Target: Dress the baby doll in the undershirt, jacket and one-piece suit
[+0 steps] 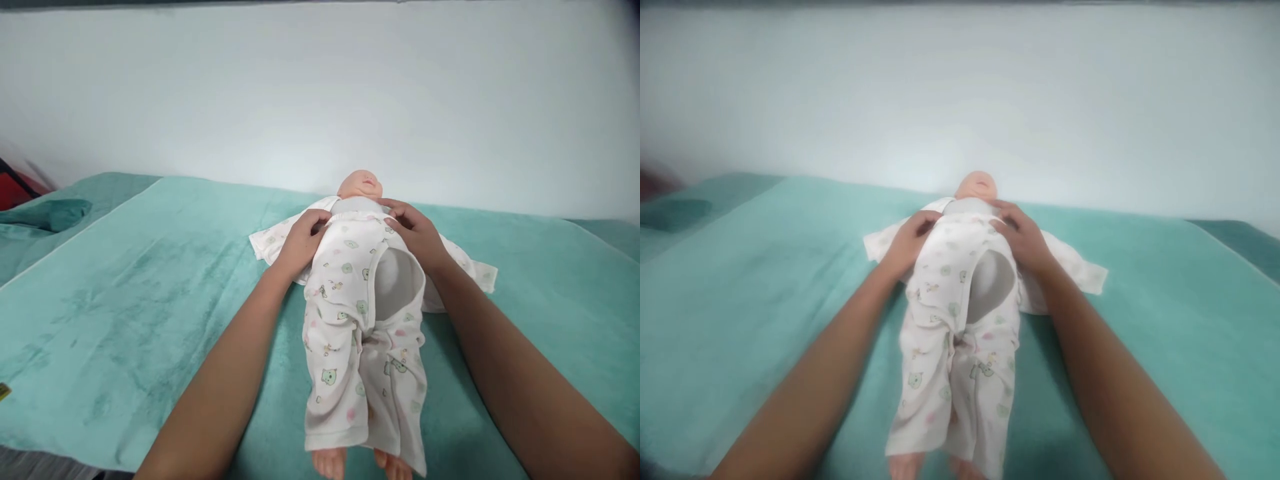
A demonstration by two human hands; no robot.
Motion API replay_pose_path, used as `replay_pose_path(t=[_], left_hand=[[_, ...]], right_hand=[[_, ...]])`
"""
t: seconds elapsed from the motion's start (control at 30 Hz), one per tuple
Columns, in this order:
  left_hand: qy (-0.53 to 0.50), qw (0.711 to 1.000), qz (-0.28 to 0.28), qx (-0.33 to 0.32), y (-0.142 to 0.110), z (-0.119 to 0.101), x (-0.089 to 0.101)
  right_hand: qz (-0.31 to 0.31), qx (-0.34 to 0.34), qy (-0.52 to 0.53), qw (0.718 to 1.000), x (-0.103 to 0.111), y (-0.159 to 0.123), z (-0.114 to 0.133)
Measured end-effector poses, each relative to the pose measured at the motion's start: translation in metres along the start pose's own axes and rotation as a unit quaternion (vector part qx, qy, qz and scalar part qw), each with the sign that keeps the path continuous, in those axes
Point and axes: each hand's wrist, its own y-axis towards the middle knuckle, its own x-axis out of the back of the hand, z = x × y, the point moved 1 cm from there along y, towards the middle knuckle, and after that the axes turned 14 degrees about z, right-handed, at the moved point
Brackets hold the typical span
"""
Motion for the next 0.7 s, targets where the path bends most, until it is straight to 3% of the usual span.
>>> replay_pose_path(t=[0.13,0.27,0.37,0.5,0.7], left_hand=[[0.016,0.999,0.034,0.032,0.008,0.000,0.005],[0.052,0.993,-0.026,0.101,0.029,0.010,0.008],[0.084,0.985,-0.047,0.142,0.044,0.016,0.006],[0.107,0.977,-0.075,0.171,0.050,0.019,0.000],[0.173,0.974,-0.083,0.122,0.040,0.021,-0.007]], right_hand=[[0.032,-0.010,-0.052,0.998,0.003,0.018,0.006],[-0.018,-0.064,-0.205,0.977,0.001,0.037,0.008],[-0.051,-0.107,-0.265,0.957,-0.003,0.050,0.007],[-0.075,-0.122,-0.207,0.968,-0.006,0.055,-0.005],[-0.131,-0.058,-0.068,0.987,-0.008,0.033,-0.023]])
